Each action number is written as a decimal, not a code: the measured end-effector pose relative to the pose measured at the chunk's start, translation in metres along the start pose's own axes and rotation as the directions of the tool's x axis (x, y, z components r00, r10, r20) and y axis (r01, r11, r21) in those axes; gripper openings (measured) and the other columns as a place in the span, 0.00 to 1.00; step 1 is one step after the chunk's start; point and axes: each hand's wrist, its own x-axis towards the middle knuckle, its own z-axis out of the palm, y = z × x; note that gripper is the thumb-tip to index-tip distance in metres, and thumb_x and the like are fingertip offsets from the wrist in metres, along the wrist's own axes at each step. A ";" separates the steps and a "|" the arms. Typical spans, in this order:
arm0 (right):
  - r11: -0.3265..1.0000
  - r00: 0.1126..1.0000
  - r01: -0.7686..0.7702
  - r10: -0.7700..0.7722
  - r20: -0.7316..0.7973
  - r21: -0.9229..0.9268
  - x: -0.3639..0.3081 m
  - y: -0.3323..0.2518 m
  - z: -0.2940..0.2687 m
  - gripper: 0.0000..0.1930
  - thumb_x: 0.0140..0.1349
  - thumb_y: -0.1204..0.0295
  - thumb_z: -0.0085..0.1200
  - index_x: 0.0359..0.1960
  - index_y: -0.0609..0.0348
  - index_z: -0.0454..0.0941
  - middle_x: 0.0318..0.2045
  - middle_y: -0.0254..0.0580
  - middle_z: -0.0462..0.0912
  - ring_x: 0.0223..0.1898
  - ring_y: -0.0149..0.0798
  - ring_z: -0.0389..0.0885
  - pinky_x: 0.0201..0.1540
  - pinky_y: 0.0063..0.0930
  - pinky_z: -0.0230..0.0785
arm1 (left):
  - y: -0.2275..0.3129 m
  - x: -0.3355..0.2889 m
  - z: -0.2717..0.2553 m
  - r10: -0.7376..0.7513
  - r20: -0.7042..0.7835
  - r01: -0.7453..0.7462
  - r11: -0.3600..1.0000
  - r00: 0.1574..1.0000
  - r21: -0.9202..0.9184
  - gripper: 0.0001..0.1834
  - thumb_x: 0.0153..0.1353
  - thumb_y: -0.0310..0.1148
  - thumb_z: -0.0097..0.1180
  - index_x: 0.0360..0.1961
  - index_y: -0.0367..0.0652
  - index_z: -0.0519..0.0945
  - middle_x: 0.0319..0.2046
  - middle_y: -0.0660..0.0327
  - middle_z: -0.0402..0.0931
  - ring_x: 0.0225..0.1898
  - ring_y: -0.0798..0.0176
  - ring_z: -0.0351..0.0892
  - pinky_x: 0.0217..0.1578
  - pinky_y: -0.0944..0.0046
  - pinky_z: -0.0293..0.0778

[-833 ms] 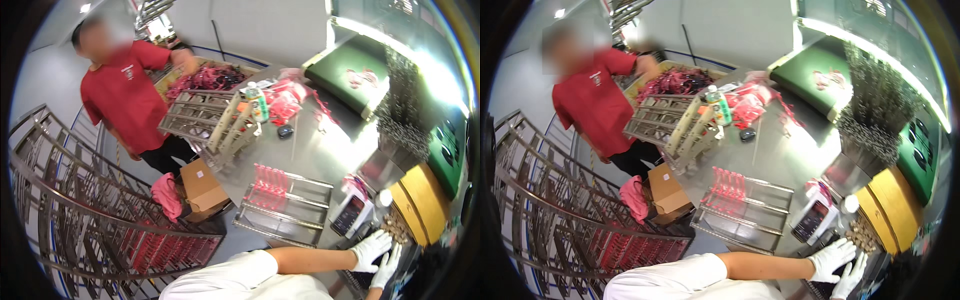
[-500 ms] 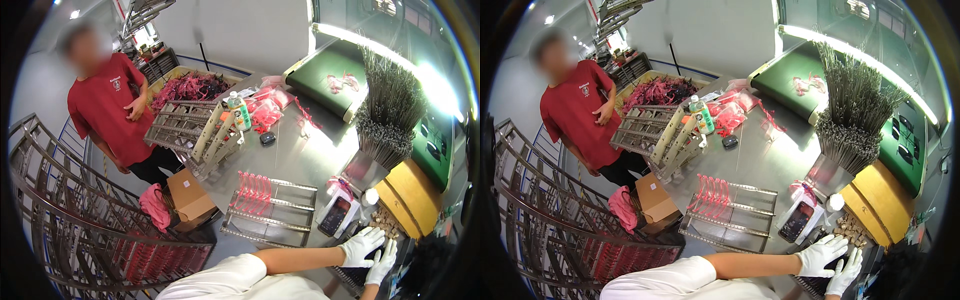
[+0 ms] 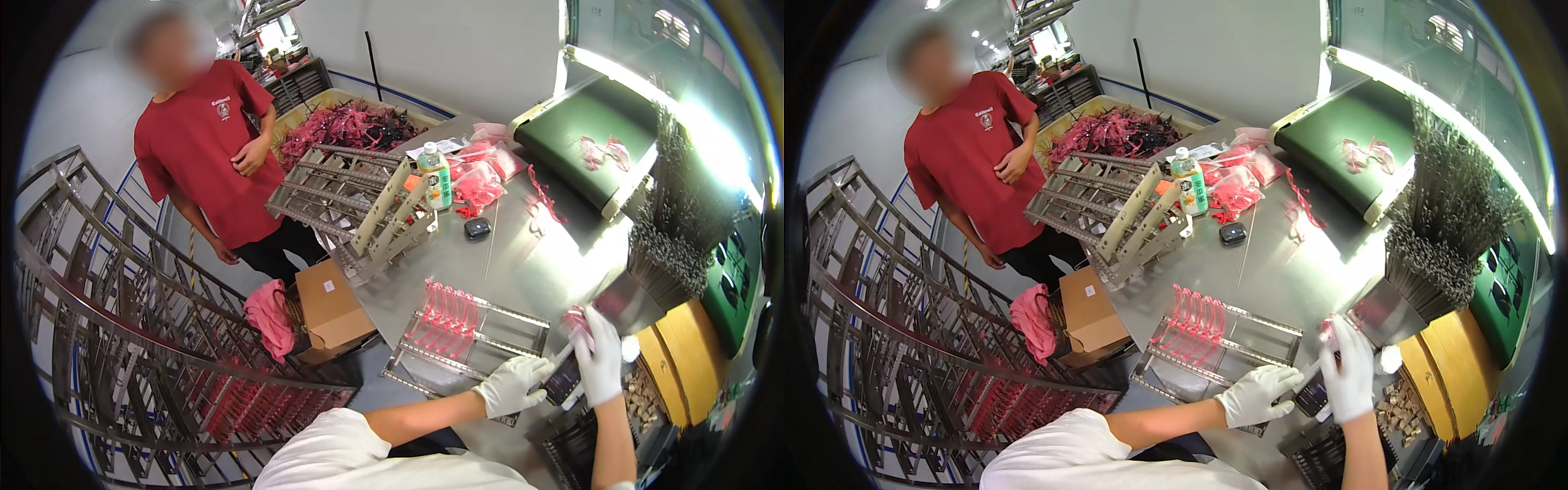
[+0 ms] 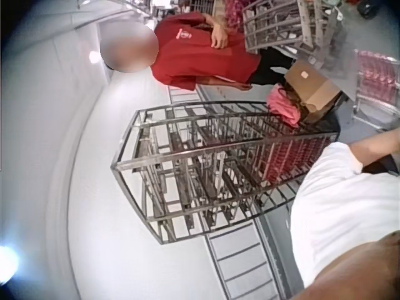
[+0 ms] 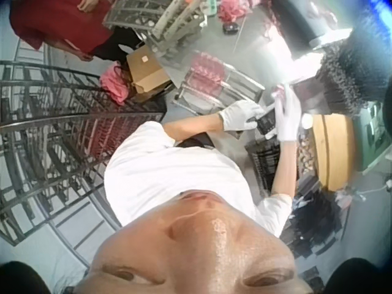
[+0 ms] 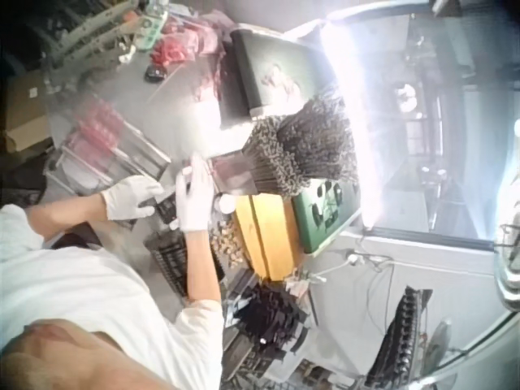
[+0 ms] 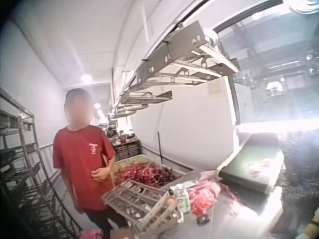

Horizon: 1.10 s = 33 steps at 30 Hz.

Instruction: The person assembles pink plastic hangers by inserting black metal rods into the hanger frames and placing them onto a metal rack. They also handle a small black device and put on white gloves before continuing the assembly.

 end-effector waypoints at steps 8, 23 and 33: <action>0.986 0.989 -0.145 0.141 0.053 0.087 0.189 0.078 0.150 0.23 0.66 0.63 0.59 0.62 0.49 0.77 0.60 0.50 0.79 0.57 0.50 0.80 0.60 0.40 0.72 | -0.042 -0.022 0.013 -0.056 0.096 0.060 0.997 0.994 -0.046 0.26 0.66 0.40 0.57 0.61 0.37 0.73 0.49 0.50 0.79 0.51 0.45 0.81 0.55 0.49 0.75; 0.898 0.882 -0.404 0.432 -0.188 0.173 0.287 0.173 0.213 0.18 0.64 0.66 0.59 0.54 0.59 0.87 0.49 0.44 0.90 0.48 0.42 0.88 0.54 0.31 0.76 | -0.045 -0.023 0.011 -0.049 0.239 0.074 0.992 0.970 -0.098 0.22 0.68 0.41 0.54 0.57 0.37 0.75 0.40 0.51 0.83 0.44 0.45 0.83 0.50 0.48 0.76; 0.127 0.776 -0.164 0.628 0.048 0.978 0.186 0.035 0.077 0.19 0.65 0.80 0.61 0.58 0.70 0.80 0.53 0.45 0.85 0.50 0.36 0.85 0.51 0.24 0.77 | -0.044 -0.026 0.014 0.005 0.083 -0.004 1.000 0.997 -0.008 0.19 0.65 0.41 0.60 0.51 0.40 0.81 0.36 0.52 0.85 0.39 0.49 0.85 0.43 0.51 0.80</action>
